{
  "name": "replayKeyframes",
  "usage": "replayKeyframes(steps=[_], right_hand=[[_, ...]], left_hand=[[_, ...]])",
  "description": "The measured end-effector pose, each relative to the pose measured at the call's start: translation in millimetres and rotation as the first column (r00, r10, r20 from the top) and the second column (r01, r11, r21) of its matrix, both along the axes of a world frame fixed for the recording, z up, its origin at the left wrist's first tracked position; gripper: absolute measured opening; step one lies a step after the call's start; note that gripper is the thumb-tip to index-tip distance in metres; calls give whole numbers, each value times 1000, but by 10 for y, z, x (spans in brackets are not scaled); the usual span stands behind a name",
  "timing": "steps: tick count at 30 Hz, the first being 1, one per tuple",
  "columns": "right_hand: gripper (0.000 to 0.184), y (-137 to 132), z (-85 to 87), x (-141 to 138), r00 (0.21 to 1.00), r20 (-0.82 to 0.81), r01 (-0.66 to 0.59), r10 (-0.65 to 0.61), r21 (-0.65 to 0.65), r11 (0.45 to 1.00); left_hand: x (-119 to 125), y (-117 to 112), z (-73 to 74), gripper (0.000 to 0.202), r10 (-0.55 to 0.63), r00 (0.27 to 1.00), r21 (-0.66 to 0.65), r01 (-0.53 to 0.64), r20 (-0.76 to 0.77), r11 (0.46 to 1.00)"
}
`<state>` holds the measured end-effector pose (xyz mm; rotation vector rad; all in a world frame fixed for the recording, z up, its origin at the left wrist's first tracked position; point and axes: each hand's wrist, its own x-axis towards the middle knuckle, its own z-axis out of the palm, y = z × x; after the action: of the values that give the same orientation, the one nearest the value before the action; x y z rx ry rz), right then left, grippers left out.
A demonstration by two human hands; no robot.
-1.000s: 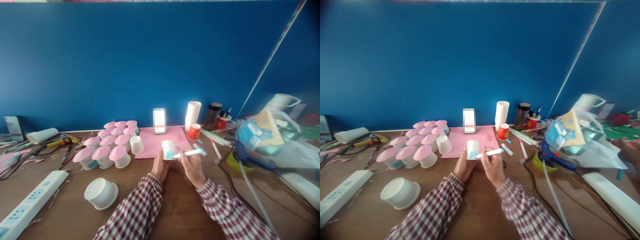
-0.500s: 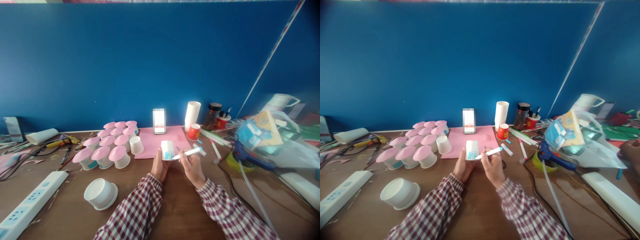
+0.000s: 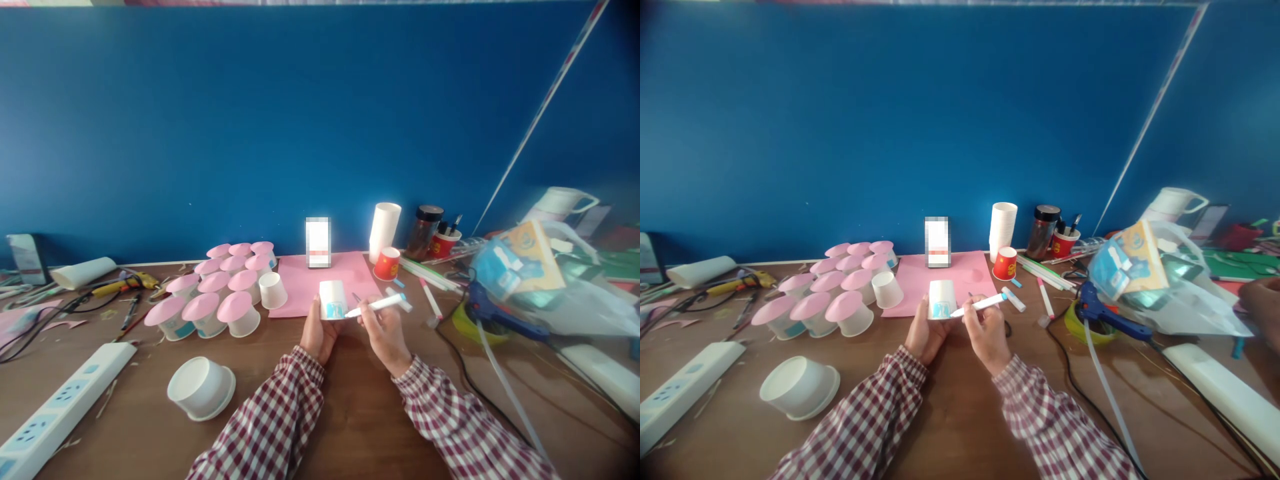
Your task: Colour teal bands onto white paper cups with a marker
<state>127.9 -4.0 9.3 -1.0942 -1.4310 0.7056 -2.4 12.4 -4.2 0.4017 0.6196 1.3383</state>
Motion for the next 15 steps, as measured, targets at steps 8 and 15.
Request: replayKeyframes(steps=[8,15], right_hand=[[26,10,-25,-3,999,-45,18,-19,-13,1000],[25,9,-21,-8,995,-95,22,-21,11,1000]], left_hand=[[0,7,-13,38,-8,1000,-13,8,9,1000],[0,-6,-1,38,-13,1000,-14,13,6,1000]])
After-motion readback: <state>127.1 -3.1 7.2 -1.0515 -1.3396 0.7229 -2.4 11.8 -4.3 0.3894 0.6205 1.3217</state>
